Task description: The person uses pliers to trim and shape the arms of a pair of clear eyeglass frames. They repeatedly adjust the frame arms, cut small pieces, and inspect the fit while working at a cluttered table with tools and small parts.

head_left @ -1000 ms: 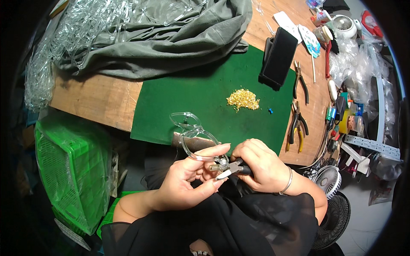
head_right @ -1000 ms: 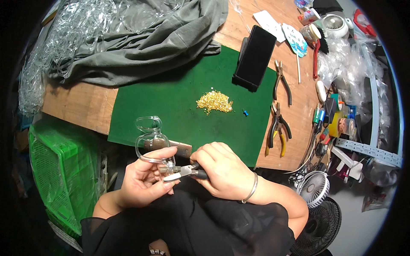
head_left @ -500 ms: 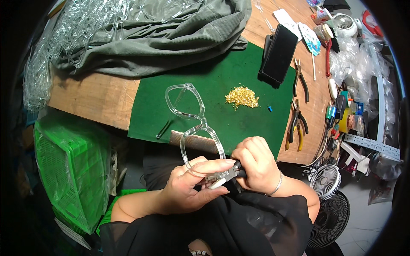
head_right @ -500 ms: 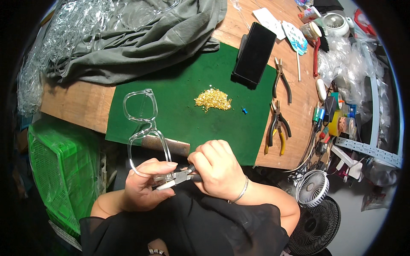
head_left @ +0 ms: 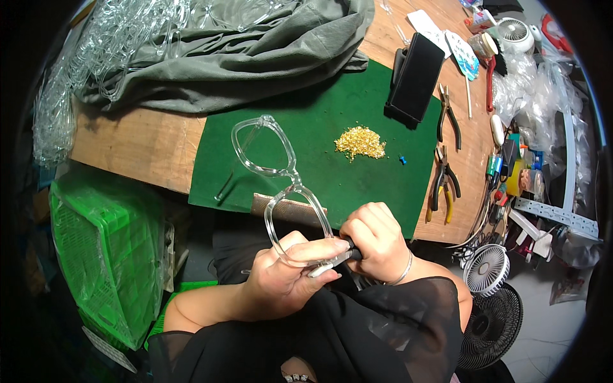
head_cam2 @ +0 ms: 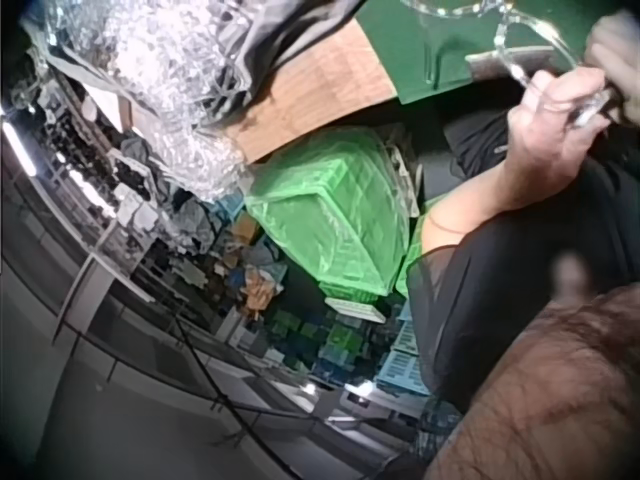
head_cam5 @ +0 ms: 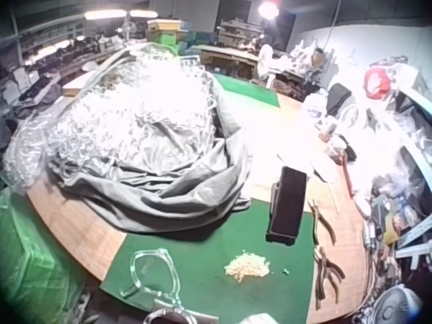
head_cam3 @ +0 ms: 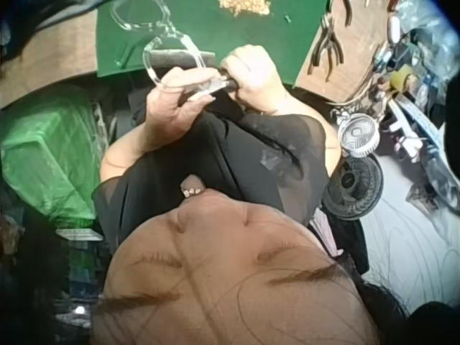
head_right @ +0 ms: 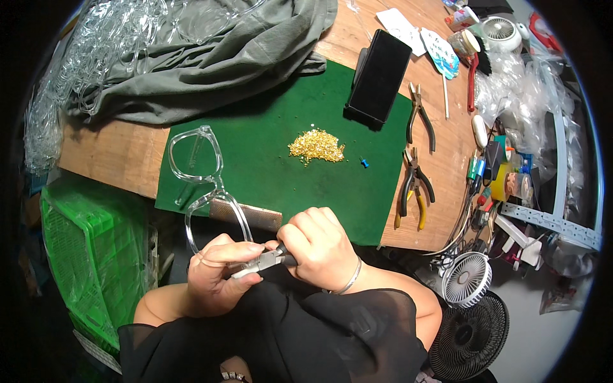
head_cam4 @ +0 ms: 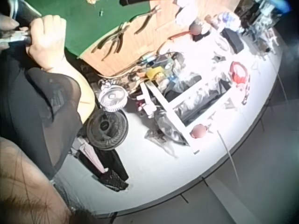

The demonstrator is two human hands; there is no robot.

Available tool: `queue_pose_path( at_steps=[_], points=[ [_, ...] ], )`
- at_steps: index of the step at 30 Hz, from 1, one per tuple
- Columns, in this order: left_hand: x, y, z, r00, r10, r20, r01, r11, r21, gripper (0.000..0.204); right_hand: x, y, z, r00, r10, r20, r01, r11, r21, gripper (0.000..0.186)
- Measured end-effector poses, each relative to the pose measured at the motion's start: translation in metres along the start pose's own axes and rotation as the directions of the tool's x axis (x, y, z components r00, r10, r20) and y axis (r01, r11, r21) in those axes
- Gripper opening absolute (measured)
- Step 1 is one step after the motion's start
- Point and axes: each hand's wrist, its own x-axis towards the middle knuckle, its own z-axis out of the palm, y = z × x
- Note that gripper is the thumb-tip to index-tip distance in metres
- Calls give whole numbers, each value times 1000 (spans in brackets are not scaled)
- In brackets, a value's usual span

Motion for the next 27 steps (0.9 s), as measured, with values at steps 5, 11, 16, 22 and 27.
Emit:
queue_pose_path(
  at_steps=[5,11,16,22,27],
  points=[
    [-8,-4,4,983,-179,-32,162,944,-287,55,11,6,-8,999,-28,36,25,997,73,35],
    [-6,-3,6,957,-288,-21,250,863,-438,63,9,8,-7,999,-1,37,-2,997,81,41],
    [2,2,-2,957,-279,-81,231,900,-370,55,0,19,-12,995,89,49,-92,994,60,38],
    [6,3,-14,954,-241,-176,180,936,-303,39,-14,49,0,929,370,-9,-369,927,60,23],
    [4,1,-16,966,-197,-169,144,948,-282,41,-4,65,30,937,348,18,-344,933,-104,25]
  ],
)
